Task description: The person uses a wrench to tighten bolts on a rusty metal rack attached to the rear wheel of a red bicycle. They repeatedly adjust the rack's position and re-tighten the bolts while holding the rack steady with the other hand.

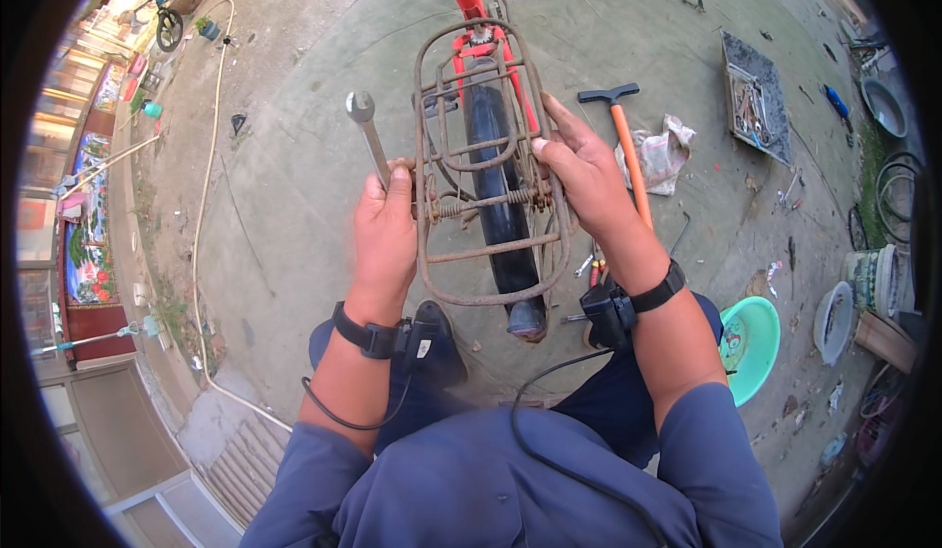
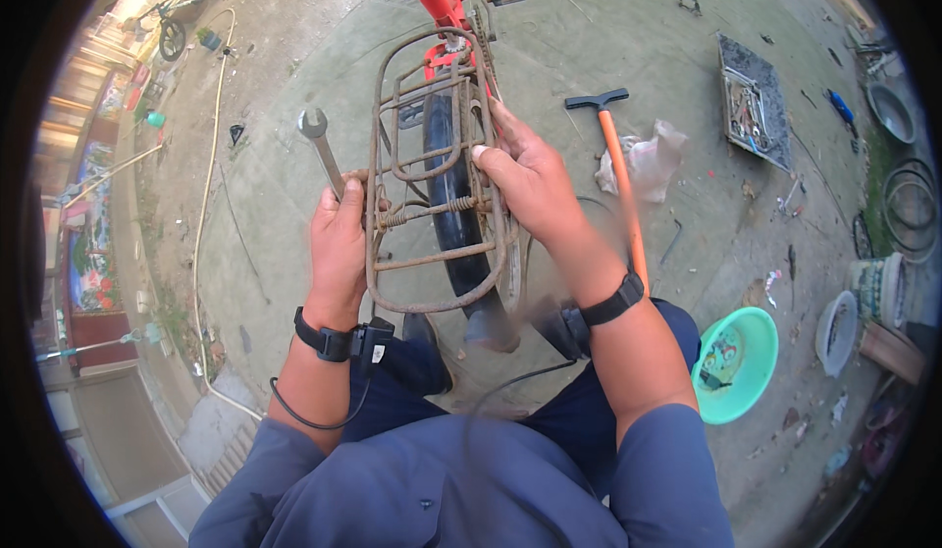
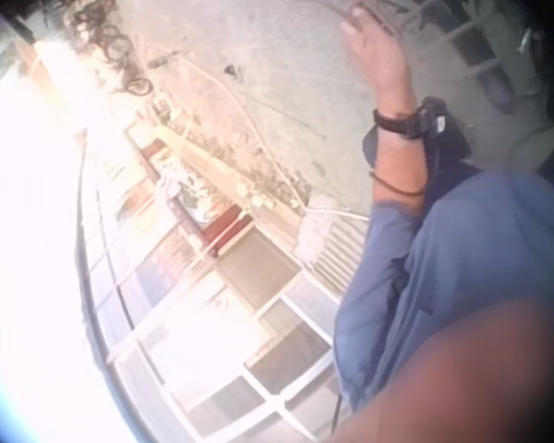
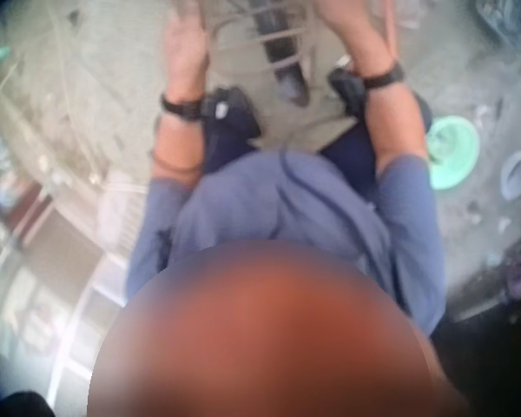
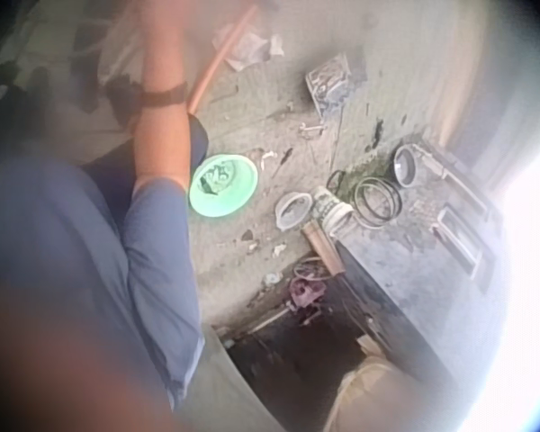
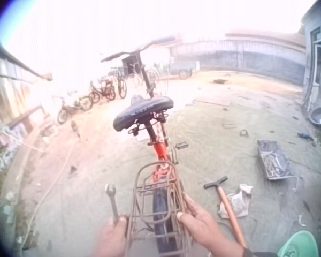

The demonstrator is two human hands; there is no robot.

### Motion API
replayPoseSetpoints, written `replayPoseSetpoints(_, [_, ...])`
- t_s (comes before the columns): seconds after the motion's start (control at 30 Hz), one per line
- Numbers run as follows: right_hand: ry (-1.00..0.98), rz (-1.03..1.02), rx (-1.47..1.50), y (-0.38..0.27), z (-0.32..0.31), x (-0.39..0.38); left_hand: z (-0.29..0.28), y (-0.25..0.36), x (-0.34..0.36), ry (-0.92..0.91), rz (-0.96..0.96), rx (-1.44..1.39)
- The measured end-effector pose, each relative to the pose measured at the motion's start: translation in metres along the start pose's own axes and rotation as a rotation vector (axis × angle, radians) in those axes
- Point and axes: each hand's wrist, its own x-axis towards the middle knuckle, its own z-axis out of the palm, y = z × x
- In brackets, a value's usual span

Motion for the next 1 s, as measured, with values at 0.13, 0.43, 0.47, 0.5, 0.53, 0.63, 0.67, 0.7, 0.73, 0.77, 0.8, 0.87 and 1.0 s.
replayPoseSetpoints(0.13, [0.000,-0.034,-0.017,0.006,0.000,0.000,0.004,0.000,-0.002,-0.058,0.004,-0.049])
replayPoseSetpoints(0.43, [-0.126,-0.042,-0.051,0.011,-0.002,-0.010,-0.004,-0.008,-0.006,-0.049,-0.011,-0.084])
replayPoseSetpoints(0.47, [-0.123,-0.041,-0.035,0.011,-0.002,-0.010,-0.002,-0.007,-0.007,-0.024,-0.036,-0.088])
replayPoseSetpoints(0.5, [-0.113,-0.052,-0.012,0.011,-0.002,-0.010,0.000,-0.007,-0.007,-0.015,-0.029,-0.067])
replayPoseSetpoints(0.53, [-0.116,-0.041,-0.013,0.010,-0.003,-0.009,0.002,-0.007,-0.008,0.009,-0.040,-0.048])
replayPoseSetpoints(0.63, [-0.115,0.030,-0.058,0.007,-0.005,-0.009,0.003,-0.005,-0.007,0.010,-0.030,-0.029])
replayPoseSetpoints(0.67, [-0.131,0.018,-0.038,0.006,-0.006,-0.010,0.002,-0.006,-0.008,0.026,-0.053,-0.019])
replayPoseSetpoints(0.7, [-0.129,0.023,-0.024,0.005,-0.006,-0.010,0.001,-0.007,-0.008,-0.007,-0.030,-0.053])
replayPoseSetpoints(0.73, [-0.115,0.031,-0.012,0.004,-0.006,-0.010,0.000,-0.008,-0.008,-0.015,-0.029,-0.081])
replayPoseSetpoints(0.77, [-0.135,-0.033,0.005,0.004,-0.004,-0.011,-0.002,-0.009,-0.007,-0.039,-0.010,-0.118])
replayPoseSetpoints(0.8, [-0.129,-0.033,0.008,0.004,-0.002,-0.011,-0.004,-0.011,-0.007,-0.021,-0.031,-0.106])
replayPoseSetpoints(0.87, [-0.125,-0.073,0.025,0.005,0.002,-0.012,-0.007,-0.014,-0.006,-0.027,-0.031,-0.097])
replayPoseSetpoints(1.0, [-0.033,-0.033,-0.011,0.007,0.008,-0.011,-0.007,-0.017,-0.003,0.017,-0.039,-0.092])
